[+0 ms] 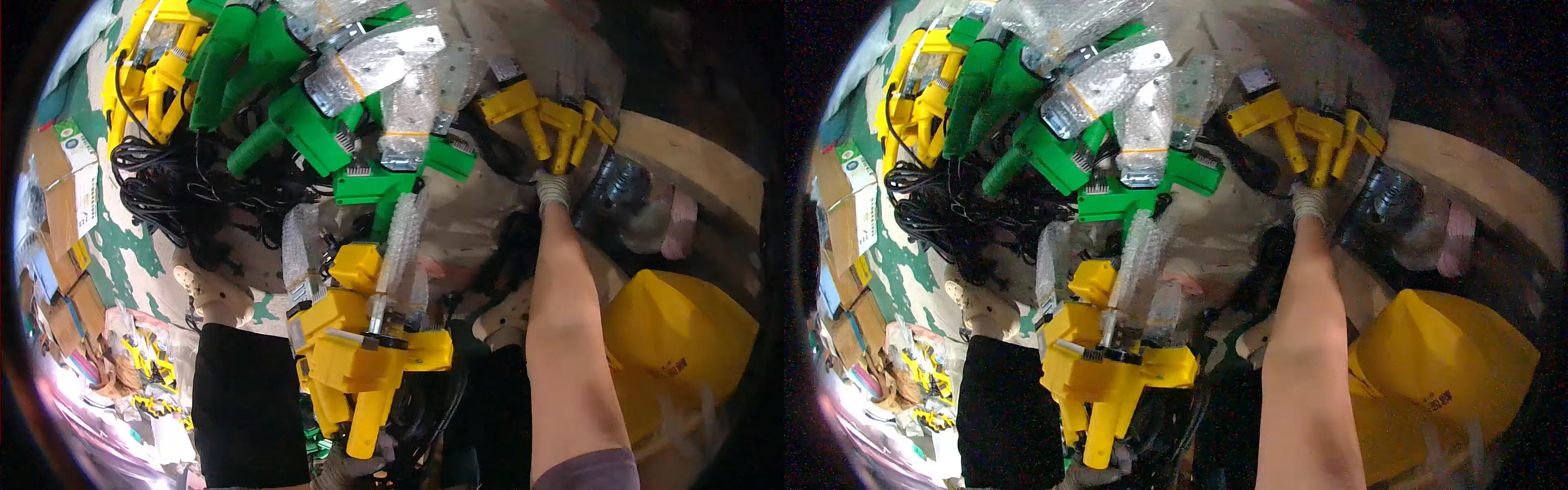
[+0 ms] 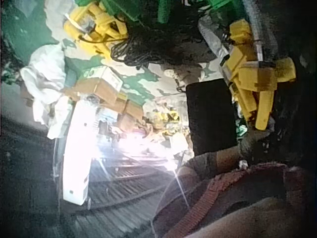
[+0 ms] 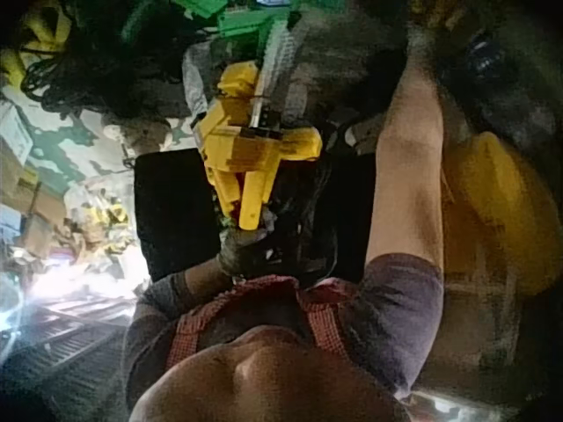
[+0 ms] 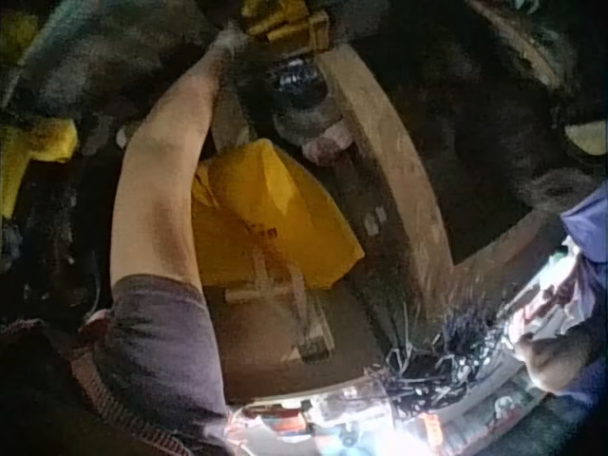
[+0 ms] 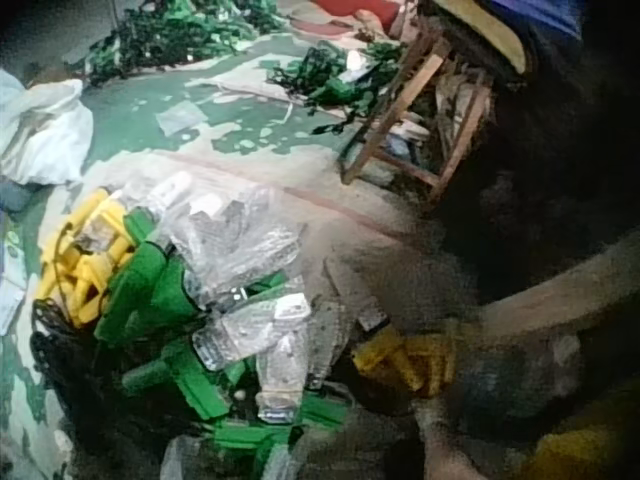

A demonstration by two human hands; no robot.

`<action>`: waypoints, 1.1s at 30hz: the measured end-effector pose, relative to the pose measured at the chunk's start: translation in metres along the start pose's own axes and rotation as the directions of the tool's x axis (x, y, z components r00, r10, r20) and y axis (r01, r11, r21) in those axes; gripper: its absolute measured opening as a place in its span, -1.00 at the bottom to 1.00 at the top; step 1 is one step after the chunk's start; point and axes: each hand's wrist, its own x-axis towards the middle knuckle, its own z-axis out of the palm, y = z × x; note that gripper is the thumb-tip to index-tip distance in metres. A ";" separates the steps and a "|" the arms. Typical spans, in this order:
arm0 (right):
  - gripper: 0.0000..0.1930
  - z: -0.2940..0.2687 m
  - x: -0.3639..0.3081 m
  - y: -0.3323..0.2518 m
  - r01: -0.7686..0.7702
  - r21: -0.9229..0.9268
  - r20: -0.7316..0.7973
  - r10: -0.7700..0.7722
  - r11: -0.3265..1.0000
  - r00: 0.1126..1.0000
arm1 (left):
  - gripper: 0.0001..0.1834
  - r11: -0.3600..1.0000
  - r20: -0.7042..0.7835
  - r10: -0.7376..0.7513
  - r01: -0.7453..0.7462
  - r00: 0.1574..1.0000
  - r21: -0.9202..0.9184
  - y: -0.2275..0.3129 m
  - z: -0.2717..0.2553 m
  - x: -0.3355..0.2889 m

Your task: The person solders wires inside a tool casing using a soldering iron, installs internal components, and fastens the casing with a power screwdriver. The person then gathers assembled tools and carries them across the workshop.

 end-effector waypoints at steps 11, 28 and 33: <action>-0.35 -0.104 -0.034 -0.010 0.322 0.384 -0.142 -0.290 0.865 0.947 | -0.68 0.964 -0.060 -0.153 0.135 0.986 -0.229 0.035 0.032 -0.018; -0.84 -0.493 -0.324 -0.129 0.433 0.468 -0.068 -0.457 0.771 0.887 | -0.65 0.928 0.089 0.118 -0.078 0.989 -0.364 0.064 0.029 -0.013; -0.85 -0.499 -0.400 -0.104 0.192 0.543 0.348 -0.427 0.817 0.835 | -0.66 0.856 0.166 0.485 -0.426 0.859 -0.293 0.012 -0.008 0.066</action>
